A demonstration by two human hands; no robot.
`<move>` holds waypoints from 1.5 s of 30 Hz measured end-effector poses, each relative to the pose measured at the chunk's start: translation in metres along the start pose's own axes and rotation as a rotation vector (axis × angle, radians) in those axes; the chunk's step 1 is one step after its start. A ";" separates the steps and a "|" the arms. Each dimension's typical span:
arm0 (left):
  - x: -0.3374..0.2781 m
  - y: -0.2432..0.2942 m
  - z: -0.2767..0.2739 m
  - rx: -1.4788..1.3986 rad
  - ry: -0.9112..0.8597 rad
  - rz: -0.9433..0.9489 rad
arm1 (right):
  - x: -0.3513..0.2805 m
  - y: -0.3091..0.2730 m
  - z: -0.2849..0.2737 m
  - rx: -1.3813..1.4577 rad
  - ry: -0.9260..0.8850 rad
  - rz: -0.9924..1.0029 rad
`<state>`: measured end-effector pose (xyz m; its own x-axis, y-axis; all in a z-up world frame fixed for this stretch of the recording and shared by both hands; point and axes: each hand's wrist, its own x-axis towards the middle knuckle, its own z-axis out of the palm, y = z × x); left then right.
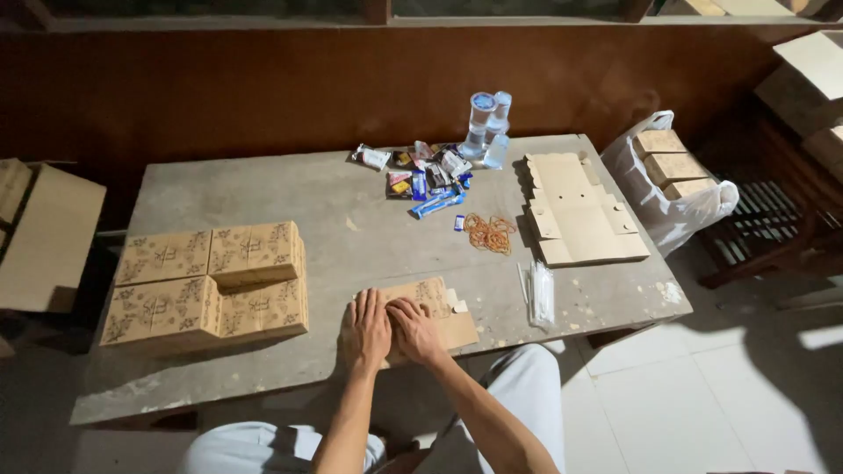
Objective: Folding a flat cardboard template into a box on a workspace table.
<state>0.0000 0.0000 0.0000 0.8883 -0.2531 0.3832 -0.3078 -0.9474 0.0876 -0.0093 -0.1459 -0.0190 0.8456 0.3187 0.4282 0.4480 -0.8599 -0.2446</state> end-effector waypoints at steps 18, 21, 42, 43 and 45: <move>0.015 0.007 -0.075 0.327 -0.612 0.022 | 0.038 -0.021 0.030 0.140 -0.050 0.177; 0.013 -0.008 -0.035 0.100 -0.583 -0.045 | 0.052 -0.021 0.029 0.151 -0.046 0.132; -0.004 0.001 0.000 -0.009 -0.164 -0.087 | 0.032 0.001 -0.003 0.085 0.035 0.113; -0.004 0.001 0.002 -0.008 -0.158 -0.084 | 0.031 0.006 0.001 0.082 0.041 0.112; -0.004 0.001 0.003 -0.072 -0.116 -0.102 | 0.027 0.014 0.008 0.038 0.044 0.104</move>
<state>-0.0029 -0.0009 -0.0045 0.9481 -0.1815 0.2611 -0.2344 -0.9538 0.1881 0.0218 -0.1462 -0.0179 0.8749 0.2106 0.4361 0.3701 -0.8715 -0.3217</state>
